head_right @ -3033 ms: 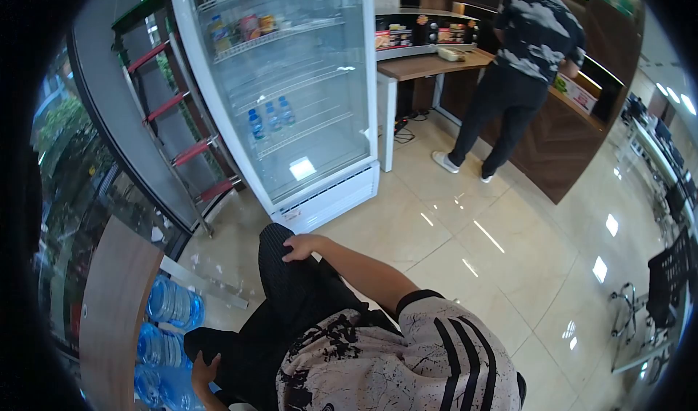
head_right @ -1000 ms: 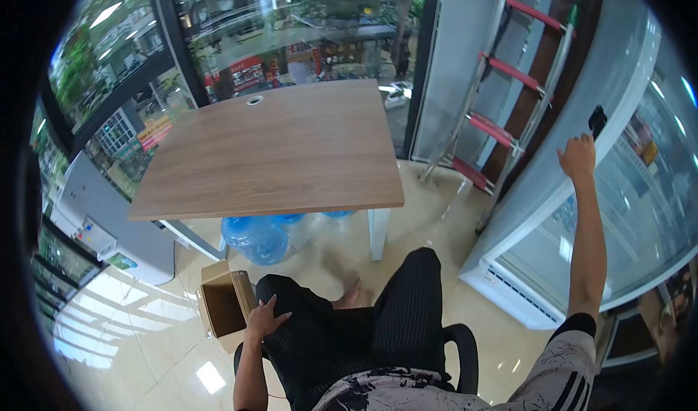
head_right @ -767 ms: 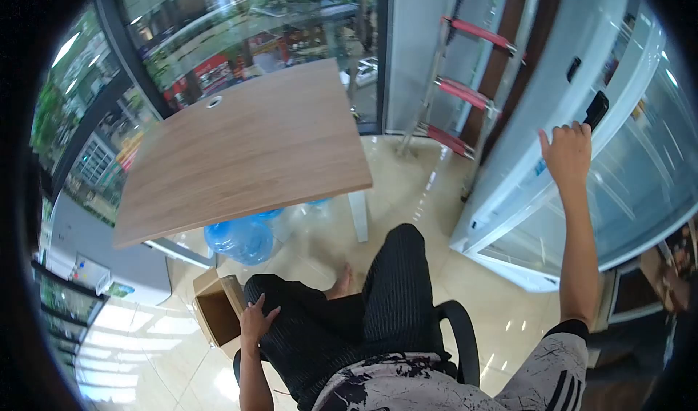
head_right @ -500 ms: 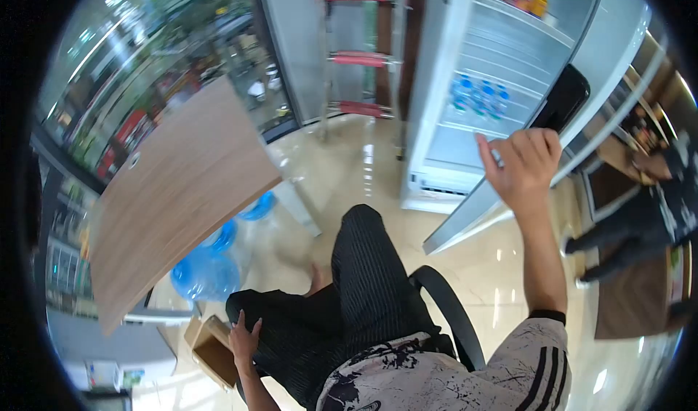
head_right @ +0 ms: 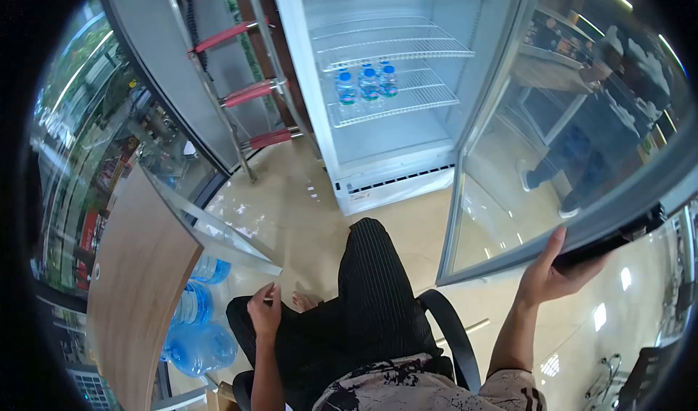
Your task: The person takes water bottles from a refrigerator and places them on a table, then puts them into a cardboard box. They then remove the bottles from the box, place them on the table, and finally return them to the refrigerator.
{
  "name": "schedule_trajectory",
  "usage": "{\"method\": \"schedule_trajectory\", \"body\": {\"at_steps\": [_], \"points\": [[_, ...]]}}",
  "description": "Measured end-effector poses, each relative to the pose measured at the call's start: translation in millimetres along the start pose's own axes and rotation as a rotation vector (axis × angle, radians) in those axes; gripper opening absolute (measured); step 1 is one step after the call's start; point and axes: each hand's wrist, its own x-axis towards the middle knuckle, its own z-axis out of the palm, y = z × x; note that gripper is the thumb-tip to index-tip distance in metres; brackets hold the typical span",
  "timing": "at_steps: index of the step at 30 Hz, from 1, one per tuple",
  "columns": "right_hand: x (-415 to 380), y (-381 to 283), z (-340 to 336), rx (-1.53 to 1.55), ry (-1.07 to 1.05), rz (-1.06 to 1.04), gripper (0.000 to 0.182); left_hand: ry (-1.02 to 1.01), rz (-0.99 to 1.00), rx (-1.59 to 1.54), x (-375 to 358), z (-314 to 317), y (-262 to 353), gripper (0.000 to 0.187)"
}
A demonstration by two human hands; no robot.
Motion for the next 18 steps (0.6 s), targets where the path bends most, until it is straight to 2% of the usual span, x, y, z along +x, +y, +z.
{"method": "schedule_trajectory", "body": {"at_steps": [2,3,6,7,10,12,14,16,18], "points": [[2,18,-13,-0.021,0.029,0.119,0.064,0.03,0.133,-0.079,25,39,27,0.014],[4,24,-16,-0.18,0.054,0.109,0.066,0.007,0.18,-0.123,36,56,41,0.013],[9,46,-16,-0.301,0.115,0.172,0.064,-0.082,0.23,-0.258,75,104,85,0.01],[17,51,-20,-0.355,0.124,0.125,0.059,-0.106,0.27,-0.242,88,117,99,0.01],[26,70,-31,-0.292,0.139,0.168,0.057,-0.101,0.449,-0.241,134,155,140,0.011],[25,80,-42,-0.362,0.09,0.205,0.054,-0.116,0.528,-0.272,172,174,168,0.013],[17,97,-58,-0.532,-0.002,-0.261,0.055,-0.053,0.634,-0.163,218,201,177,0.02],[6,91,-56,-0.232,0.209,-0.625,0.061,0.024,0.72,-0.033,252,212,199,0.031],[-52,69,-46,-0.072,0.12,-0.191,0.071,0.161,0.872,0.133,287,224,209,0.037]]}}
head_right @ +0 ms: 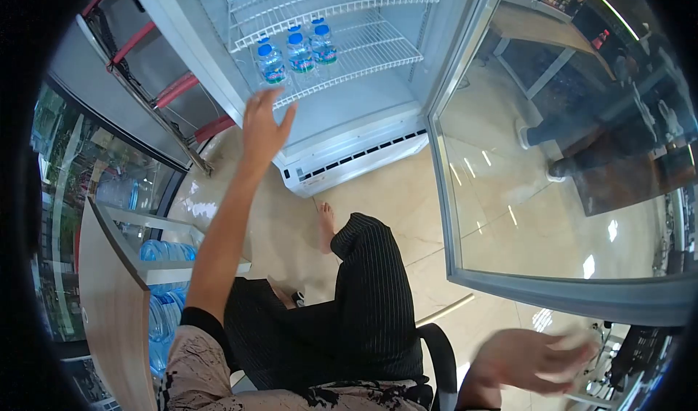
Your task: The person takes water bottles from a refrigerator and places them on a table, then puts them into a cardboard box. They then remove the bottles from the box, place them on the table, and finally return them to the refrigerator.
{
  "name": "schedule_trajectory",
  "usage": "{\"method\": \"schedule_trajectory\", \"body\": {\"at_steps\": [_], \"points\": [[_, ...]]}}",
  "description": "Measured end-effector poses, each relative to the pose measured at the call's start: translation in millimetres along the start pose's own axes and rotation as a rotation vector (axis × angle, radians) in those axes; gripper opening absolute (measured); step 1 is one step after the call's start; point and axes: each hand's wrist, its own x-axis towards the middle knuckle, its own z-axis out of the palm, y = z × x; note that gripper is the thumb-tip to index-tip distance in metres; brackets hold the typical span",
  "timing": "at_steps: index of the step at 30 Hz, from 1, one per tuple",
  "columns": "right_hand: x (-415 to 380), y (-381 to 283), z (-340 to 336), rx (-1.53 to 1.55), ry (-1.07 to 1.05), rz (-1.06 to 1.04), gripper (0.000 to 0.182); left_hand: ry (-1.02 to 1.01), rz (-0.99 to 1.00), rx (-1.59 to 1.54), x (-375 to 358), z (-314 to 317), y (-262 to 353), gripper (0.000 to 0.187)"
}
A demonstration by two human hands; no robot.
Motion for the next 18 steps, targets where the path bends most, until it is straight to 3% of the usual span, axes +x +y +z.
{"method": "schedule_trajectory", "body": {"at_steps": [2,3,4,5,6,8,10,14,16,18], "points": [[-53,-5,23,0.232,-0.585,0.127,0.078,-0.056,-0.037,0.078,24,21,-20,0.051],[-73,-7,56,0.29,-0.705,0.183,0.075,-0.065,-0.033,0.078,35,29,-24,0.051],[-74,-15,89,0.228,-0.974,0.252,0.076,-0.062,-0.054,0.241,45,36,-28,0.057],[-102,-7,121,0.387,-0.951,0.519,0.076,-0.056,-0.075,0.406,53,44,-34,0.063],[-120,3,152,0.407,-0.971,0.633,0.073,-0.059,-0.074,0.411,62,52,-41,0.063],[-147,18,216,0.368,-1.005,0.698,0.071,-0.137,-0.118,0.409,76,66,-59,0.07],[-160,24,284,0.398,-0.986,0.643,0.071,-0.179,-0.064,0.353,93,77,-77,0.069],[-184,42,416,0.267,-0.97,0.187,0.076,-0.25,-0.003,0.288,125,79,-86,0.067],[-190,37,463,0.251,-1.05,0.36,0.082,-0.301,-0.021,0.28,130,89,-90,0.067],[-187,30,490,0.265,-1.098,0.357,0.081,-0.343,-0.04,0.272,133,94,-90,0.067]]}}
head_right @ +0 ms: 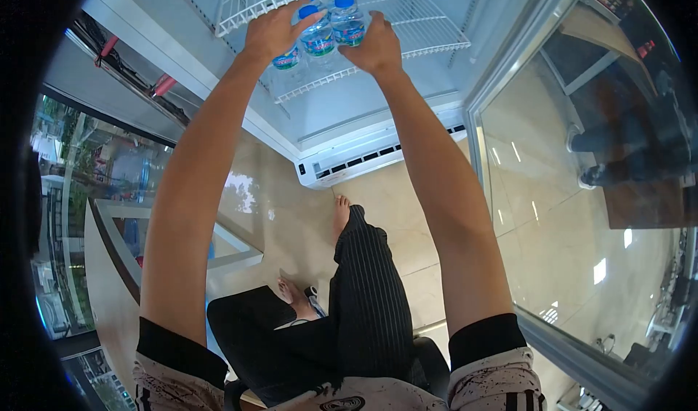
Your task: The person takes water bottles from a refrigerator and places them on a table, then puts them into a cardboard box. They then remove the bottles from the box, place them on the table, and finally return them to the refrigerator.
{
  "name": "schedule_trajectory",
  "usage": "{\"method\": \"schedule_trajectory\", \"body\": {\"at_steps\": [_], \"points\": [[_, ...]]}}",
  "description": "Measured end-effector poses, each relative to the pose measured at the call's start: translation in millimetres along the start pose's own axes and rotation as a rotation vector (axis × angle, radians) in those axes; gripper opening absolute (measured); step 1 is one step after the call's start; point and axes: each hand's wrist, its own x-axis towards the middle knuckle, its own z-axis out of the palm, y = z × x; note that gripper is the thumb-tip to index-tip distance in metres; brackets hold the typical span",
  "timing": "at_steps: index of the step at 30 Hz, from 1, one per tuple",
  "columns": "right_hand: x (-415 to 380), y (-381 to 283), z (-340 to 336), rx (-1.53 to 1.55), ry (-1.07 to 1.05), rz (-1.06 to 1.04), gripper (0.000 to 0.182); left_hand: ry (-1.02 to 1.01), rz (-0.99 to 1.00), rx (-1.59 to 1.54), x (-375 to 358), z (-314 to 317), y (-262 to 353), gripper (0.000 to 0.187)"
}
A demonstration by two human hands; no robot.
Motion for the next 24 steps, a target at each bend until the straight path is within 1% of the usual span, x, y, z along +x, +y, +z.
{"method": "schedule_trajectory", "body": {"at_steps": [2,3,4,5,6,7,8,10,12,14,15,16,18,19,20,21,22,24], "points": [[14,-3,11,0.008,-0.043,-0.006,0.08,-0.063,0.085,0.021,3,-2,2,0.065],[19,0,16,0.075,-0.061,0.055,0.078,0.006,0.104,-0.007,3,1,2,0.058],[21,3,20,0.142,-0.076,0.119,0.077,0.003,0.102,0.001,3,2,1,0.058],[21,6,25,0.136,-0.019,0.091,0.072,0.012,0.141,0.01,3,1,1,0.055],[19,6,25,0.14,-0.019,0.086,0.072,0.023,0.18,0.017,3,2,0,0.052],[13,4,21,0.125,0.029,0.073,0.069,0.175,0.229,-0.018,-6,4,3,0.045],[8,2,17,0.112,0.075,0.053,0.066,0.186,0.221,-0.01,-16,5,7,0.045],[-10,-1,13,0.187,0.205,-0.086,0.061,0.353,0.373,0.007,-40,-2,15,0.04],[-30,-11,3,0.301,0.32,-0.151,0.06,0.587,0.601,-0.05,-54,-11,14,0.034],[-48,-27,-17,0.241,0.399,-0.219,0.063,0.548,0.727,-0.044,-71,-40,12,0.032],[-60,-40,-28,0.119,0.45,-0.234,0.063,0.571,0.722,-0.068,-80,-56,12,0.033],[-72,-55,-40,0.196,0.411,-0.235,0.061,0.593,0.712,-0.083,-93,-76,11,0.034],[-97,-97,-61,0.349,0.345,-0.222,0.055,0.533,0.613,-0.104,-125,-130,8,0.036],[-109,-120,-70,0.419,0.272,-0.231,0.052,0.529,0.583,-0.057,-143,-158,1,0.036],[-120,-141,-77,0.484,0.204,-0.239,0.049,0.509,0.483,-0.116,-160,-187,-4,0.036],[-132,-161,-77,0.517,0.186,-0.257,0.049,0.492,0.384,-0.182,-177,-212,-9,0.036],[-142,-183,-76,0.573,0.087,-0.25,0.048,0.5,0.374,-0.146,-193,-237,-20,0.036],[-164,-234,-73,0.682,-0.1,-0.267,0.047,0.486,0.264,-0.152,-235,-293,-43,0.035]]}}
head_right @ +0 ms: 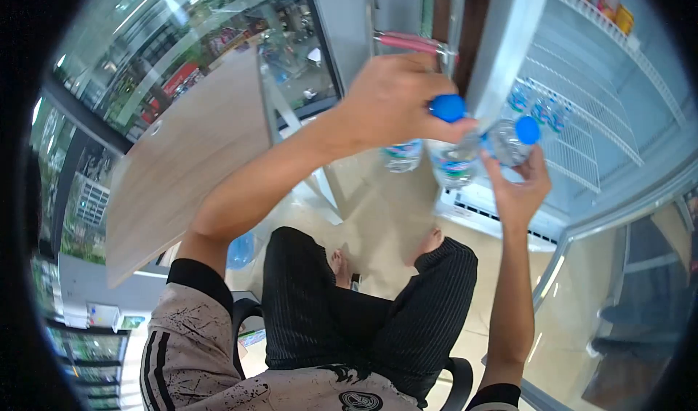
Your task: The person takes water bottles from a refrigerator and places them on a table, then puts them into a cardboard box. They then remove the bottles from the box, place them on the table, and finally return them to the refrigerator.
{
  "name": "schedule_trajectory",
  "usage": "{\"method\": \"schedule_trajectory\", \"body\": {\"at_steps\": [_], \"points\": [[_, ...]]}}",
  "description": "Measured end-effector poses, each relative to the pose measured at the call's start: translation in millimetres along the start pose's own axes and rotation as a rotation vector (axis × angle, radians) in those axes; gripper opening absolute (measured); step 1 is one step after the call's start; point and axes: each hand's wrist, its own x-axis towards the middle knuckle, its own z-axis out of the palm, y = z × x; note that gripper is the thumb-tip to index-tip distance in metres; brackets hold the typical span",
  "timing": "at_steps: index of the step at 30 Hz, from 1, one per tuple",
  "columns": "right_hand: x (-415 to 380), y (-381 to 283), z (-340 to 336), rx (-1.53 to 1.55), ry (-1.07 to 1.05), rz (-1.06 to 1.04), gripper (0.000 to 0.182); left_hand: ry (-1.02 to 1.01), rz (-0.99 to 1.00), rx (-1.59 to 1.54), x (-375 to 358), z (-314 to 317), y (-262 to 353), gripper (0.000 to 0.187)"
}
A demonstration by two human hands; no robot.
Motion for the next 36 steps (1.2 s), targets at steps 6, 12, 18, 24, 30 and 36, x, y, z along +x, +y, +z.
{"method": "schedule_trajectory", "body": {"at_steps": [6,12,18,24,30,36], "points": [[-17,-101,163,0.361,-0.352,-0.008,0.047,-0.103,-0.209,0.418,-67,-191,-31,0.035],[-39,-145,331,0.469,-0.54,-0.02,0.045,-0.066,-0.441,0.653,-172,-304,-89,0.041],[-62,-174,427,0.327,-0.65,-0.045,0.045,-0.098,-0.634,0.747,-242,-353,-119,0.051],[-70,-178,464,0.303,-0.671,-0.103,0.055,-0.223,-0.883,0.797,-254,-371,-126,0.053],[-73,-158,395,0.238,-0.751,-0.134,0.096,-0.196,-0.98,0.62,-256,-382,-121,0.066],[-45,-34,217,0.202,-0.407,-0.123,0.057,0.452,-0.673,0.73,-202,-338,-49,0.036]]}}
